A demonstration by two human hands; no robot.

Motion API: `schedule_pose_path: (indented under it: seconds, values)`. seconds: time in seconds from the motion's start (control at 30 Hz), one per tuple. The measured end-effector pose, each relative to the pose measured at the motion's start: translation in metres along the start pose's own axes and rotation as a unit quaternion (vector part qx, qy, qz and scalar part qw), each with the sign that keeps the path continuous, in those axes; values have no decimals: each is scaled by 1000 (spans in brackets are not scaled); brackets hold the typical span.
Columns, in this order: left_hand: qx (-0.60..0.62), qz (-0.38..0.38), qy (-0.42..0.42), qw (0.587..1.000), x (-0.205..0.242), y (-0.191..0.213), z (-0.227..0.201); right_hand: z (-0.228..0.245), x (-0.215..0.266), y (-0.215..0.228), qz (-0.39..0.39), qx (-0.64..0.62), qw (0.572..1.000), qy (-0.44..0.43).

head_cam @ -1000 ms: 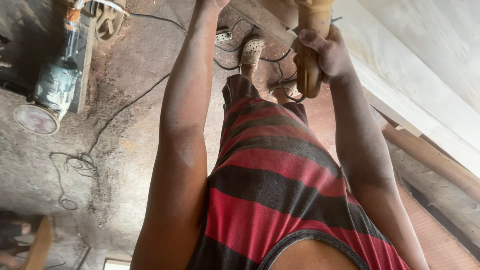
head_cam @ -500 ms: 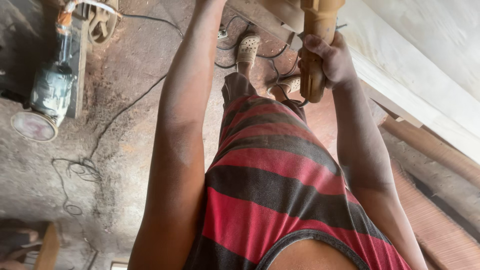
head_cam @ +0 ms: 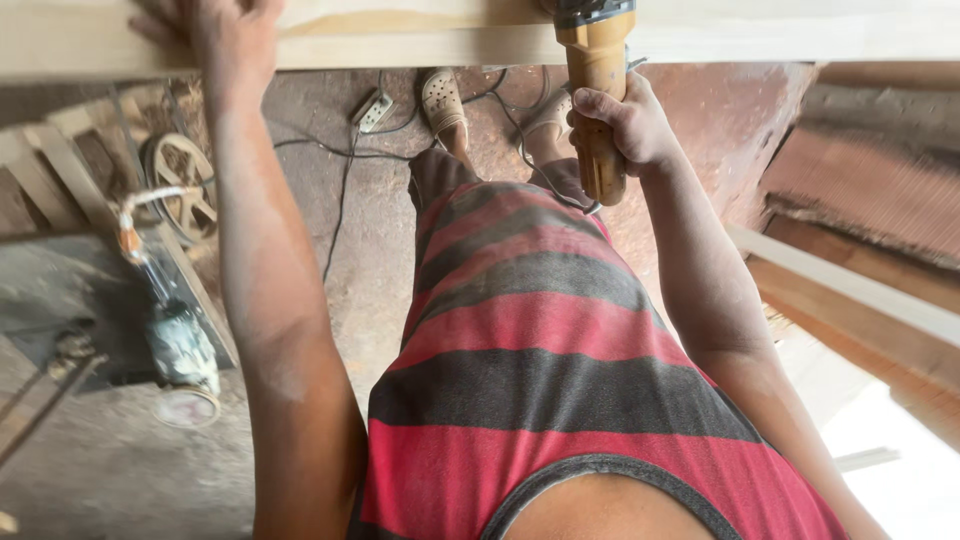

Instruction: The person uses an angle grinder with a sanding disc to smooth the surface of a long wooden plank. They move the tool back and forth along the plank, occasionally repositioning it to cover different areas.

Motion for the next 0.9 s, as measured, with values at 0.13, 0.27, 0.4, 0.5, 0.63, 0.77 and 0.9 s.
schedule_pose_path:
  seconds: [0.13,0.27,0.4,0.5,0.63,0.77,0.9]
  values:
    - [-93,-14,66,993,11,15,-6,2,14,34,-53,-8,998,20]
    - [-148,-51,2,988,11,8,-7,1,26,71,-96,-39,994,31]
    - [-219,-71,43,972,7,-24,-12,-1,36,106,-109,-83,989,56]
    - [-304,-68,6,950,9,-49,-35,-2,43,131,-125,-90,986,66]
    - [-327,-58,-39,942,31,-70,-66,-4,52,159,-160,-67,982,80]
    - [-320,-53,-66,944,48,-91,-108,-7,61,198,-204,-88,972,78]
    - [-318,-48,-53,945,50,-100,-124,-8,68,241,-245,-71,965,65]
Point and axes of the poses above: each hand's wrist, its own x-axis away from the middle knuckle, its own y-axis out of the back of the hand, z = x × y, the point moved 4 cm from there along -x, towards the middle knuckle, and after that the axes turned 13 degrees about y, right-handed, at the moved point
